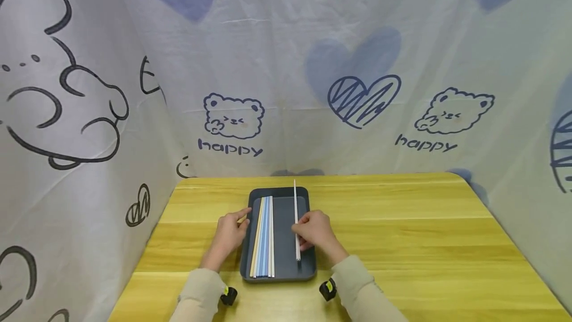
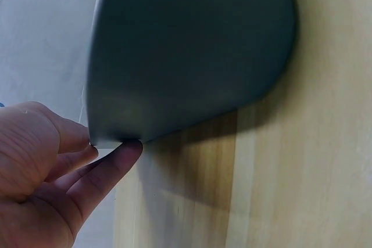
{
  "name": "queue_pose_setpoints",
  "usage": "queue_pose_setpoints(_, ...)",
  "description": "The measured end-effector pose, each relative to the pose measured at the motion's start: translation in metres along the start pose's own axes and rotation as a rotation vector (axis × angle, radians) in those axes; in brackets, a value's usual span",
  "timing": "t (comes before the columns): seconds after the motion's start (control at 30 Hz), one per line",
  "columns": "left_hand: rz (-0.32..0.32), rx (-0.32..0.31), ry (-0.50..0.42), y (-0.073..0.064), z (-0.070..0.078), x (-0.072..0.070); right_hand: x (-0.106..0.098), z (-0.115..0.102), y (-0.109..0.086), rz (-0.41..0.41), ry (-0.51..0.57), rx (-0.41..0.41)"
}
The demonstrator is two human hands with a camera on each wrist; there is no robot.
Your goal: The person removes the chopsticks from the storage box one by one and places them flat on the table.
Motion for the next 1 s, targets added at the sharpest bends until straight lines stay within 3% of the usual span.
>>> queue_pose_setpoints(0.57, 0.009, 0.005, 0.009, -0.001, 0.000, -0.002, -0.059, 0.009, 0.004, 0.098, 0.054, 0.036)
queue_pose_setpoints(1.0, 0.000, -0.011, 0.017, -0.002, 0.002, -0.002, -0.077, 0.034, 0.001, 0.128, 0.029, 0.096)
Point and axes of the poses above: each hand's wrist, its own y-axis towards the middle knuckle, its own x-axis out of the palm, z = x × y, the point moved 5 cm from there along y, towards the middle knuckle, and after that the axes turned 11 degrees about y, right-handed, at the moved point
